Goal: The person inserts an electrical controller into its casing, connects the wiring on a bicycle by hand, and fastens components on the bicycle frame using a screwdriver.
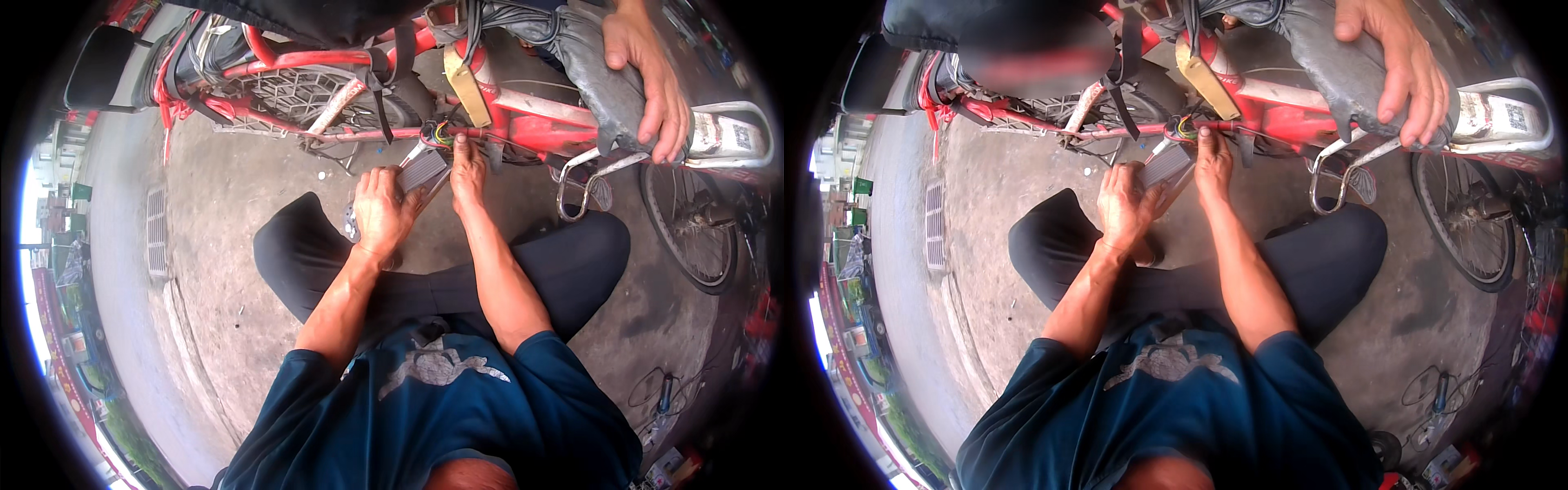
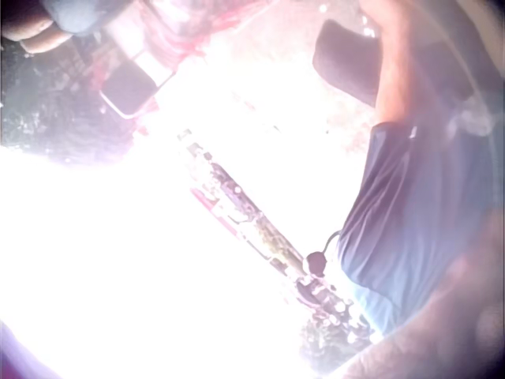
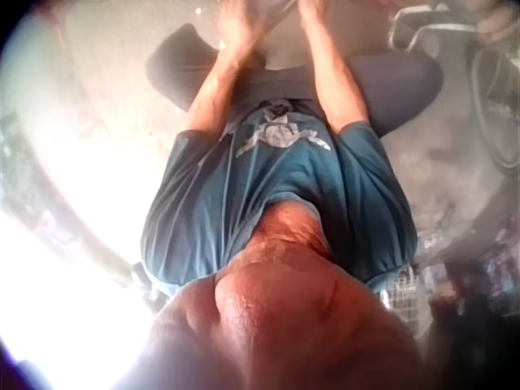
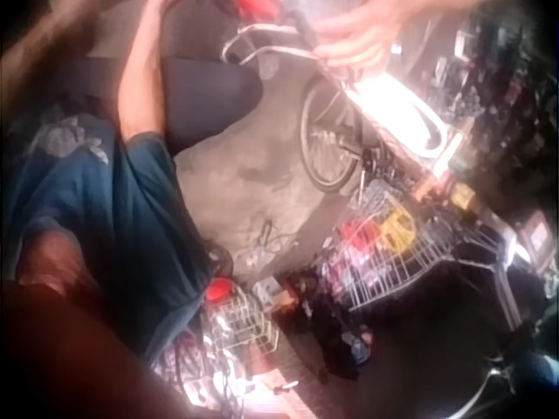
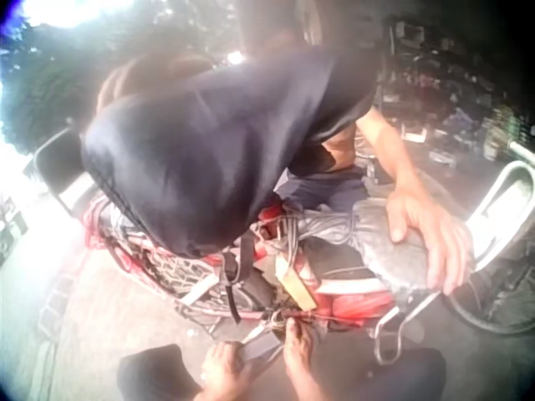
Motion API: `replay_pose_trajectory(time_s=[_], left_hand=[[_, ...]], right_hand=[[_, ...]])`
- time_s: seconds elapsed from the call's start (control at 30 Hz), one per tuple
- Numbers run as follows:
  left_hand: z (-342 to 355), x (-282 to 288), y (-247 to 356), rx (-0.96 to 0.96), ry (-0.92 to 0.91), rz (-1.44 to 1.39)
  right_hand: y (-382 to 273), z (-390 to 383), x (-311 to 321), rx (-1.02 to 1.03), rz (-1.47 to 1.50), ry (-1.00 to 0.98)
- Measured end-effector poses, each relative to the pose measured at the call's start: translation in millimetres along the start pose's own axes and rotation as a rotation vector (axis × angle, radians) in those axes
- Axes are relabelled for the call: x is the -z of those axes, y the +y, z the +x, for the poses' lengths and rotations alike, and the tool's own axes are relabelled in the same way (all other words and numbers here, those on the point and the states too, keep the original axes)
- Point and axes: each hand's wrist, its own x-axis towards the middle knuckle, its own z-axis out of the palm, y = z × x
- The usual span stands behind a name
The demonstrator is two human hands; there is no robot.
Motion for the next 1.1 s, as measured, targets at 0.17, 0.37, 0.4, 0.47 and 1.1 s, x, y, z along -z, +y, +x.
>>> replay_pose_trajectory(time_s=[0.17, 0.37, 0.4, 0.47, 1.1], left_hand=[[0.2, -1.4, -3.2, 0.101, 0.033, -0.074], [5.5, 2.3, -1.6, 0.285, -0.039, -0.198], [6.9, 1.3, -5.3, 0.324, -0.057, -0.269], [10.6, -0.5, -8.2, 0.362, -0.075, -0.341], [30.8, 19.0, -4.0, 0.628, -0.15, -0.663]], right_hand=[[5.8, 1.6, 3.4, -0.043, 0.046, -0.001], [19.1, 6.8, 9.5, -0.137, 0.166, 0.002], [17.8, 6.3, 9.2, -0.186, 0.203, 0.017], [23.3, 10.2, 10.2, -0.217, 0.232, 0.006], [5.9, -8.1, -7.4, -0.378, 0.754, -0.296]])
